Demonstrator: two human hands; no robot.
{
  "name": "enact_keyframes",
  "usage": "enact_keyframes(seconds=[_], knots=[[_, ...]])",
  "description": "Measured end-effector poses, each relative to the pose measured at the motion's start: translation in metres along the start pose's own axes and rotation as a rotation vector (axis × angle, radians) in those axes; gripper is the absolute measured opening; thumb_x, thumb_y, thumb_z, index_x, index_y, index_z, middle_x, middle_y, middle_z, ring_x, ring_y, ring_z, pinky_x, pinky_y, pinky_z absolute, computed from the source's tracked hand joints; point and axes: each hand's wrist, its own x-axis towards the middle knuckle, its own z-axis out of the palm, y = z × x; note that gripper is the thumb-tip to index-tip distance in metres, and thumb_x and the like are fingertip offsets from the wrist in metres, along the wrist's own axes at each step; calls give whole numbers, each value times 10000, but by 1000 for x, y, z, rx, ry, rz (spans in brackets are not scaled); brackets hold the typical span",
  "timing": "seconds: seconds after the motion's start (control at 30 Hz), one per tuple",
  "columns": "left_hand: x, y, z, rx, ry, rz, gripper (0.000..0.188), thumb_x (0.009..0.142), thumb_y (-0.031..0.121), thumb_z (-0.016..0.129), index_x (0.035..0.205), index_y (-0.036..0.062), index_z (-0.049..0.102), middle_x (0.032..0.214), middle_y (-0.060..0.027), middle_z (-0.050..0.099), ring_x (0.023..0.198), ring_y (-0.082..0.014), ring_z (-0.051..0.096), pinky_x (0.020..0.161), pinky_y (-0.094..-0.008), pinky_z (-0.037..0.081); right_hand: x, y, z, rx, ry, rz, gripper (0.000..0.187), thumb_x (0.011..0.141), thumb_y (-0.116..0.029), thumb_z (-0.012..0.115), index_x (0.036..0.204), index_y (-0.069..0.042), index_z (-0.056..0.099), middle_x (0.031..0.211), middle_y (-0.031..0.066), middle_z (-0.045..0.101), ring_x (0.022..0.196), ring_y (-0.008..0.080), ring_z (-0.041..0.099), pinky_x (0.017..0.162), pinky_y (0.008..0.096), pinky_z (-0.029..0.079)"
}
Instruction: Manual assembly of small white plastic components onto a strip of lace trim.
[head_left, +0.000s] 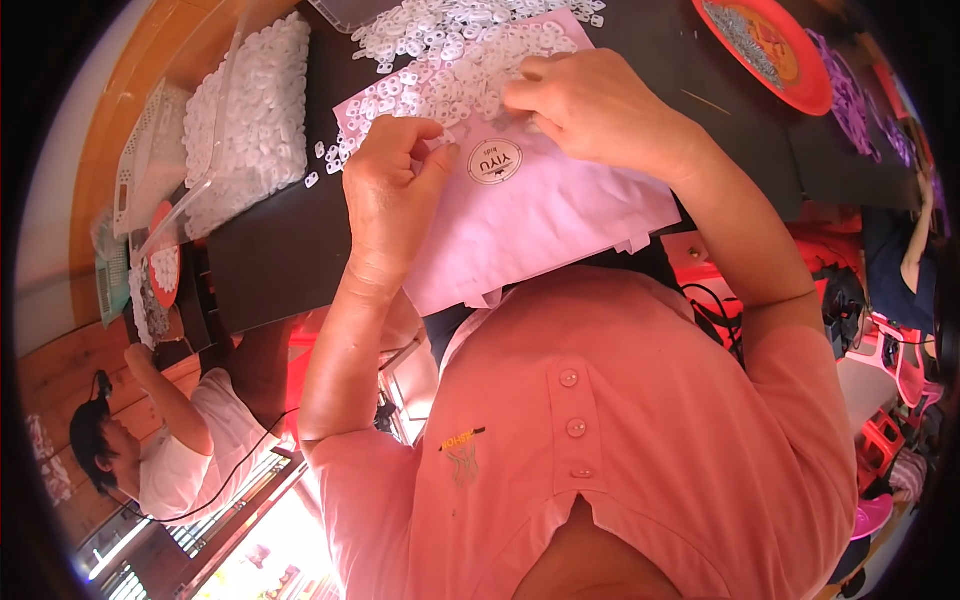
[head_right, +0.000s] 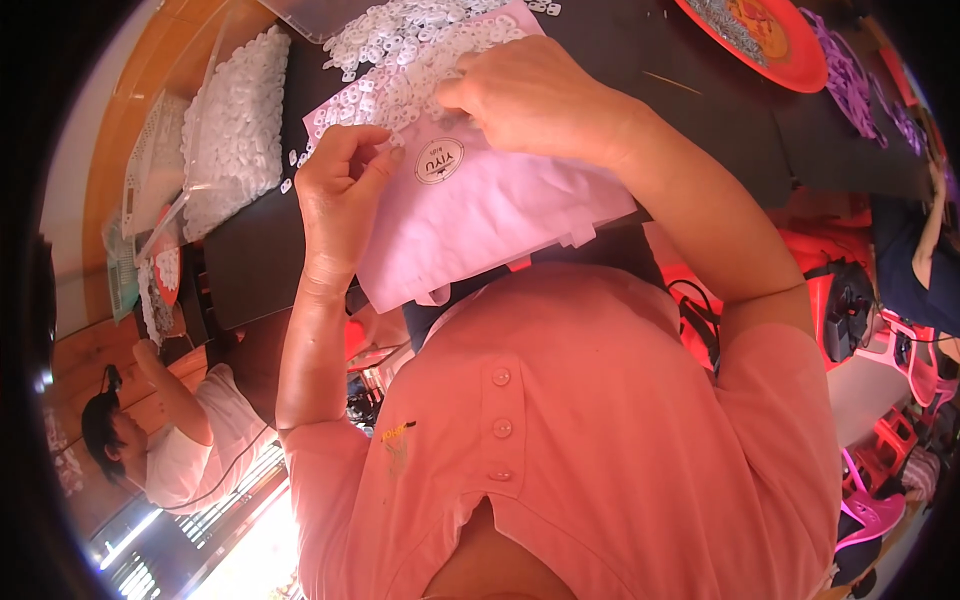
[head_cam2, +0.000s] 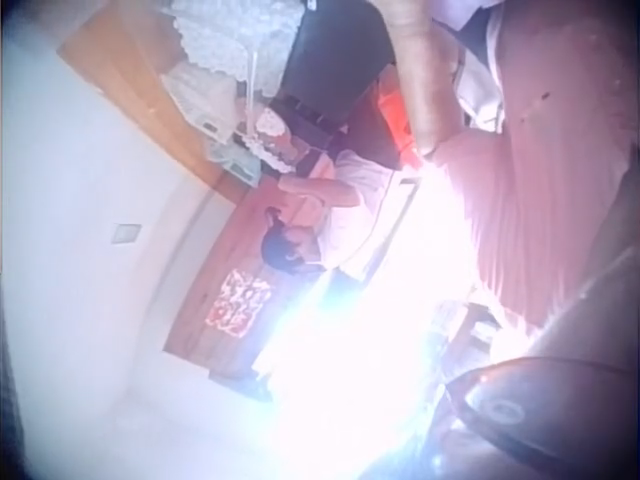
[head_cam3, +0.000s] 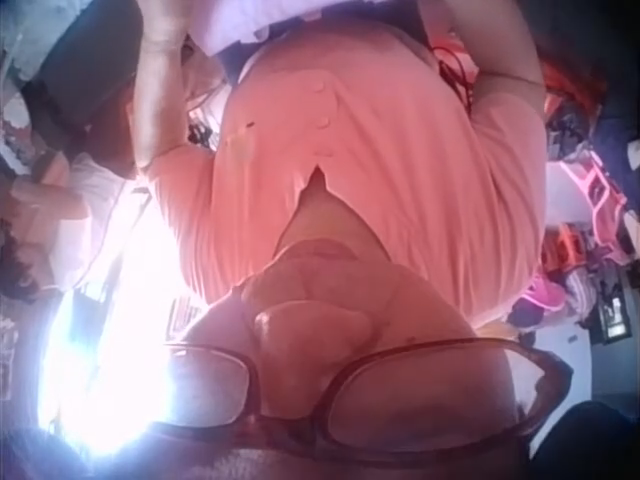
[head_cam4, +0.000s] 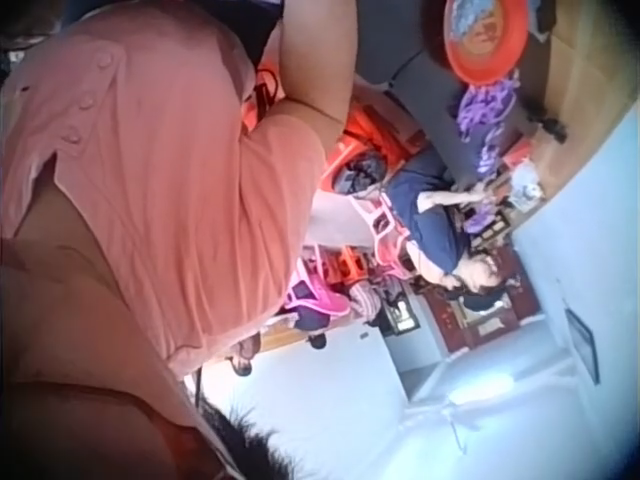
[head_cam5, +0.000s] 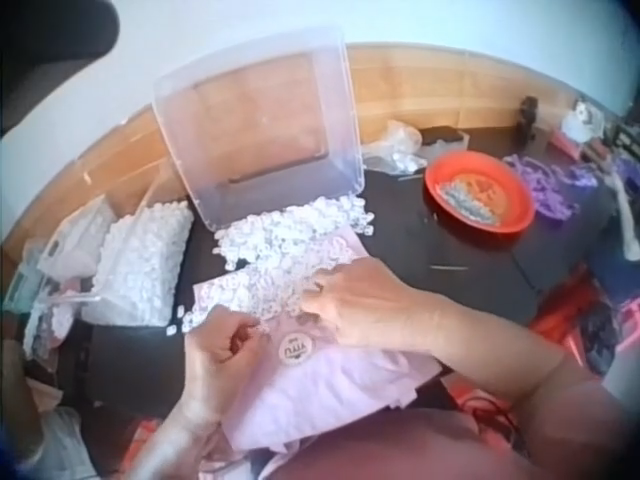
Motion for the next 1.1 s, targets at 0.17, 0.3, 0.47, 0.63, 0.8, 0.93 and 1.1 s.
enact_keyframes(seconds=[0.17,0.3,0.47,0.63,0.8,0.93,1.1], knots=[[3,-14,3,127,86,39,132,792,91,702,900,30,656,818,-109,617,648,-228,612,612,-338,489,1,6,5,-62,84,8,113,772,-86,616,879,-115,634,832,58,577,753,280,611,645,408,472],[7,-8,3,205,44,31,126,792,102,704,876,25,652,820,-114,619,653,-229,612,615,-334,488,2,-2,13,-8,146,-108,131,743,-83,614,861,-117,659,833,66,581,811,279,609,697,404,474],[7,-11,-1,77,-5,-59,111,792,42,709,877,-2,655,763,-16,627,663,-67,541,632,-226,460,1,0,8,-74,119,-153,127,721,-87,610,820,-123,681,829,63,594,858,276,607,722,403,475],[0,-4,-4,-32,-15,-142,74,763,2,677,818,-3,627,761,-14,609,656,-74,546,618,-225,459,2,6,5,-1,98,-65,99,732,-47,621,819,-94,624,853,50,558,842,281,577,740,405,470],[0,8,2,-114,-18,-203,71,738,-24,637,798,11,623,789,-43,611,648,-83,554,609,-221,456,2,14,4,72,139,-14,104,740,-53,596,825,-95,640,856,51,601,830,285,607,706,409,486],[8,9,12,191,-9,214,89,715,-1,651,787,50,639,792,-58,568,668,-173,562,568,-299,474,4,21,-1,120,270,49,129,765,-37,582,878,-72,633,875,60,635,778,279,617,680,383,483],[16,23,30,526,46,451,92,746,57,682,834,76,660,795,-82,539,731,-269,581,616,-369,487,4,16,-14,169,335,30,70,789,-64,590,848,-58,628,818,100,634,746,311,621,659,398,488]])
